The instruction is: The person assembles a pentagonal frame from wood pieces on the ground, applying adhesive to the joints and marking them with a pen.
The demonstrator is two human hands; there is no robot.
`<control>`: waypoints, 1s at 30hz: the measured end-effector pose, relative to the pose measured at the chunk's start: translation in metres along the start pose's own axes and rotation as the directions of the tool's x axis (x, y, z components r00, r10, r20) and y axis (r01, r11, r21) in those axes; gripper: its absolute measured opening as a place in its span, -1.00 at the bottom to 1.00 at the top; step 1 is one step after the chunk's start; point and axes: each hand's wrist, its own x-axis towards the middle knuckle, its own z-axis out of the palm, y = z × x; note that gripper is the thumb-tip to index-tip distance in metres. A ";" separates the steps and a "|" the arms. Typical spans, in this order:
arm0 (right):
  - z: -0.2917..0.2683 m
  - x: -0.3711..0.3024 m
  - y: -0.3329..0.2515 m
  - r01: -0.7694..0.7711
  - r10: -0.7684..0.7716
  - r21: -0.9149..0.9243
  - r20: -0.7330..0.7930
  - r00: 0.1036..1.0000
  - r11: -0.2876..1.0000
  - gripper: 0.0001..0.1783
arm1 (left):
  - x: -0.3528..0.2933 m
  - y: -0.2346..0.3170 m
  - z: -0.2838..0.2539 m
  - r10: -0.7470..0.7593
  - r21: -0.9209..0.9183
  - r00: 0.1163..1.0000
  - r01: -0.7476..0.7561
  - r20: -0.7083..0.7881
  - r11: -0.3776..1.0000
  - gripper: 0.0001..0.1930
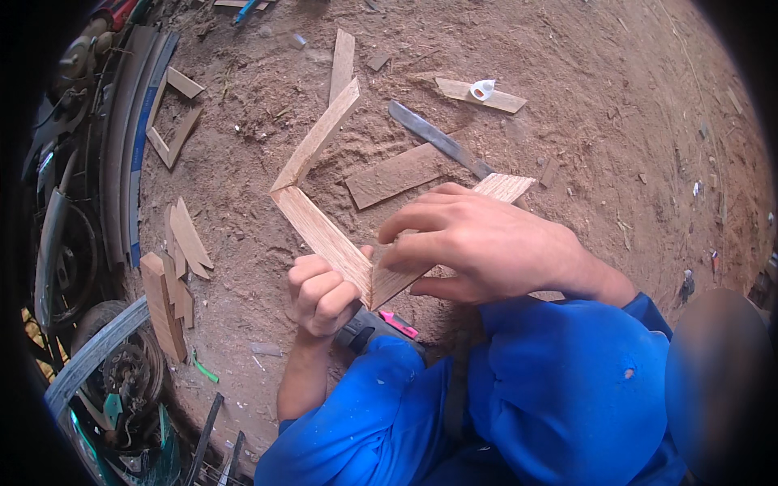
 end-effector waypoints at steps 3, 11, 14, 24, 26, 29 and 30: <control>-0.008 -0.004 0.000 -0.072 0.070 -0.032 -0.069 0.995 0.997 -0.54 | -0.007 0.000 0.005 -0.012 -0.005 1.000 0.013 0.010 1.000 -0.49; -0.026 -0.019 0.049 -0.267 0.166 -0.002 -0.778 0.606 0.964 -0.57 | -0.004 -0.002 0.007 0.002 0.042 0.999 -0.001 -0.036 0.999 -0.53; -0.004 -0.018 0.072 -0.087 0.563 0.573 -0.748 0.352 0.815 -0.48 | 0.003 -0.001 0.006 -0.018 0.079 0.999 0.020 -0.029 0.997 -0.58; 0.095 -0.032 0.092 -0.066 0.791 0.998 0.048 0.609 -0.010 -0.67 | -0.010 0.000 0.054 -0.228 0.021 0.966 0.227 0.121 0.974 -0.71; 0.100 -0.034 0.101 -0.078 0.799 0.997 0.060 0.599 -0.016 -0.71 | -0.022 0.005 0.061 -0.270 0.021 0.947 0.270 0.173 0.963 -0.71; 0.110 -0.037 0.108 -0.093 0.814 0.996 0.062 0.578 -0.010 -0.74 | -0.033 0.011 0.069 -0.305 0.097 0.928 0.290 0.216 0.952 -0.69; 0.112 -0.039 0.111 -0.100 0.819 0.995 0.060 0.570 -0.003 -0.74 | -0.036 0.011 0.072 -0.312 0.120 0.919 0.291 0.239 0.949 -0.70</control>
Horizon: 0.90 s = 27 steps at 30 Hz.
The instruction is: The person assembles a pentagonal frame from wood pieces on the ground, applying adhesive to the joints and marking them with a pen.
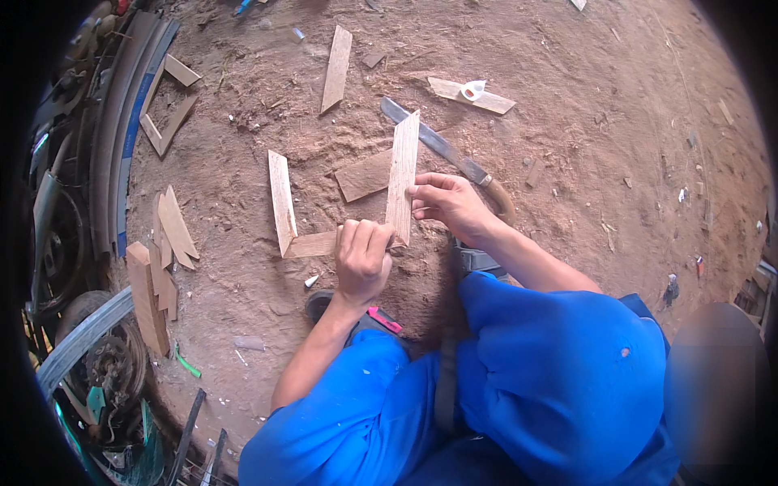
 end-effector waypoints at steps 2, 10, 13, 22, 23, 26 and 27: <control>-0.009 0.006 0.006 0.005 -0.005 -0.044 -0.008 1.000 0.999 -0.71 | -0.003 -0.002 0.008 -0.015 0.046 0.999 0.013 0.047 0.999 -0.72; -0.038 0.027 -0.005 0.078 -0.082 -0.524 0.015 0.996 0.848 -0.61 | 0.001 -0.014 0.024 0.043 -0.129 0.975 -0.014 0.220 0.991 -0.67; -0.044 0.026 -0.013 0.097 -0.125 -0.638 0.000 0.992 0.764 -0.60 | 0.025 -0.039 0.013 0.002 -0.226 0.981 0.043 0.194 0.973 -0.71; -0.040 0.037 -0.001 0.130 -0.245 -0.608 -0.109 0.964 0.783 -0.56 | 0.143 -0.154 0.024 -0.387 0.326 0.922 0.358 0.024 0.875 -0.32; -0.043 0.036 0.002 0.144 -0.259 -0.603 -0.108 0.960 0.785 -0.55 | 0.151 -0.155 0.030 -0.409 0.333 0.913 0.389 -0.012 0.859 -0.24; -0.046 0.035 0.005 0.172 -0.267 -0.575 -0.086 0.960 0.800 -0.54 | 0.154 -0.158 0.042 -0.456 0.298 0.890 0.435 0.003 0.850 -0.34; -0.045 0.033 0.007 0.174 -0.260 -0.561 -0.076 0.963 0.809 -0.54 | 0.148 -0.165 0.048 -0.402 0.256 0.914 0.400 -0.047 0.880 -0.47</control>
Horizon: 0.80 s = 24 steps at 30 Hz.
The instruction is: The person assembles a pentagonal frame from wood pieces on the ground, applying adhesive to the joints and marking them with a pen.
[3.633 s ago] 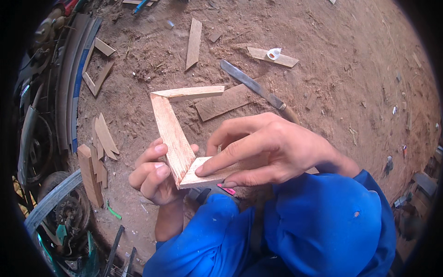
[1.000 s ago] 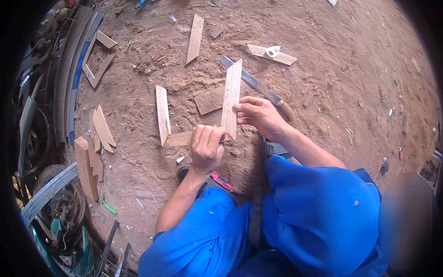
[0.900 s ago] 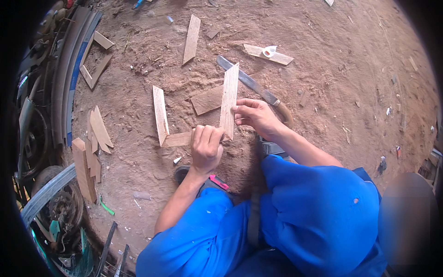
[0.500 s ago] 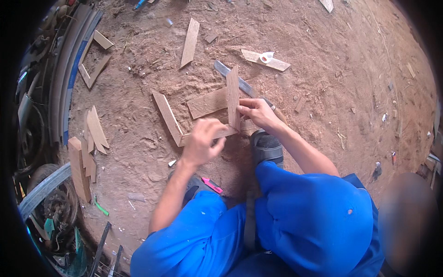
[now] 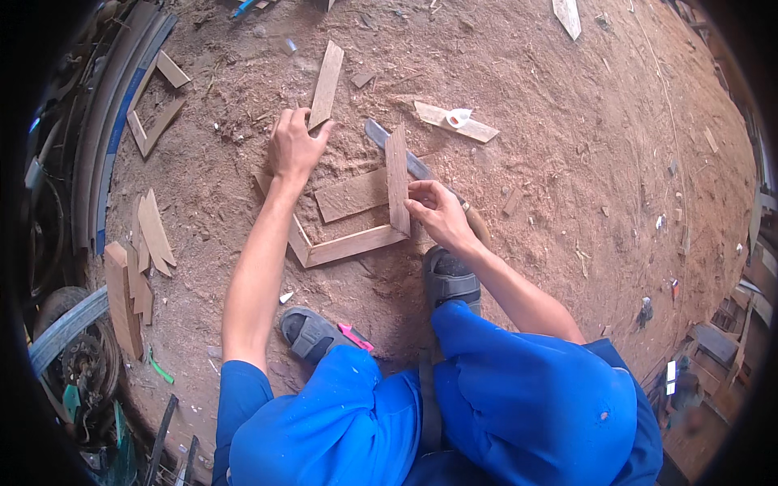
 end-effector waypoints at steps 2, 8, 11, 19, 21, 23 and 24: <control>0.002 0.000 -0.001 0.018 -0.018 0.010 0.016 1.000 1.000 -0.54 | -0.004 -0.010 0.006 0.011 -0.048 0.999 -0.013 -0.037 0.999 -0.51; 0.000 0.006 -0.006 0.007 -0.007 -0.049 0.005 1.000 0.999 -0.51 | -0.014 -0.028 -0.014 0.101 -0.108 0.994 -0.105 -0.045 0.989 -0.77; 0.001 0.007 -0.011 0.011 -0.011 -0.071 0.005 1.000 0.997 -0.51 | -0.013 -0.040 -0.032 -0.022 -0.280 0.996 0.047 0.092 0.959 -0.75; -0.005 0.014 -0.016 0.046 -0.047 0.034 0.009 0.999 0.998 -0.63 | -0.052 -0.082 -0.073 0.007 -0.453 0.979 0.088 0.205 0.887 -0.70; -0.011 0.020 -0.017 0.043 -0.043 0.026 0.021 0.999 0.999 -0.64 | -0.059 -0.092 -0.071 0.033 -0.474 0.995 0.018 0.098 0.880 -0.68; -0.014 0.024 -0.017 0.060 -0.061 0.011 0.040 0.997 0.998 -0.64 | -0.068 -0.098 -0.073 -0.009 -0.436 0.998 0.033 0.056 0.900 -0.67; -0.014 0.024 -0.020 0.053 -0.053 0.000 0.055 0.997 0.999 -0.64 | -0.073 -0.099 -0.075 -0.067 -0.444 0.996 0.086 0.060 0.892 -0.66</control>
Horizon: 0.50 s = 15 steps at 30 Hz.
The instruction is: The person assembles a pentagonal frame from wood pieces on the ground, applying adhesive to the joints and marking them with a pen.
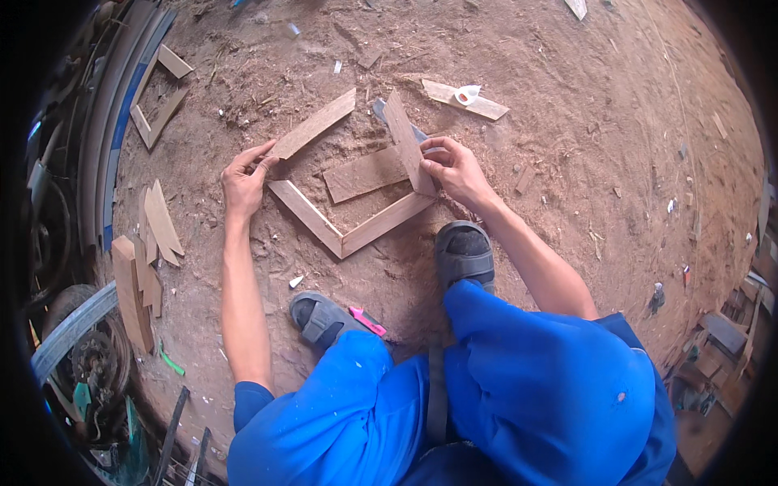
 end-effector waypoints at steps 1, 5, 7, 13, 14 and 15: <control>0.000 0.000 -0.001 -0.008 0.008 -0.010 0.016 1.000 1.000 -0.63 | -0.007 0.000 -0.002 -0.054 -0.013 0.998 0.053 -0.022 0.998 -0.66; -0.007 -0.002 0.005 0.057 -0.060 -0.193 -0.006 0.998 0.979 -0.53 | -0.034 0.003 0.010 -0.177 -0.008 0.981 0.177 -0.084 0.984 -0.66; 0.005 -0.007 -0.007 0.055 -0.067 -0.342 -0.023 0.997 0.938 -0.42 | -0.047 -0.011 0.013 -0.197 -0.082 0.972 0.188 -0.128 0.979 -0.68; 0.026 -0.010 -0.024 0.098 -0.153 -0.613 -0.038 0.987 0.784 -0.09 | -0.046 -0.001 0.013 -0.224 -0.140 0.970 0.211 -0.092 0.968 -0.70; 0.029 -0.009 -0.024 0.091 -0.151 -0.625 -0.043 0.988 0.775 -0.09 | -0.045 -0.002 0.010 -0.246 -0.157 0.966 0.232 -0.076 0.960 -0.70; 0.031 -0.008 -0.025 0.084 -0.149 -0.637 -0.049 0.988 0.767 -0.08 | -0.043 -0.004 0.007 -0.266 -0.175 0.962 0.253 -0.059 0.952 -0.71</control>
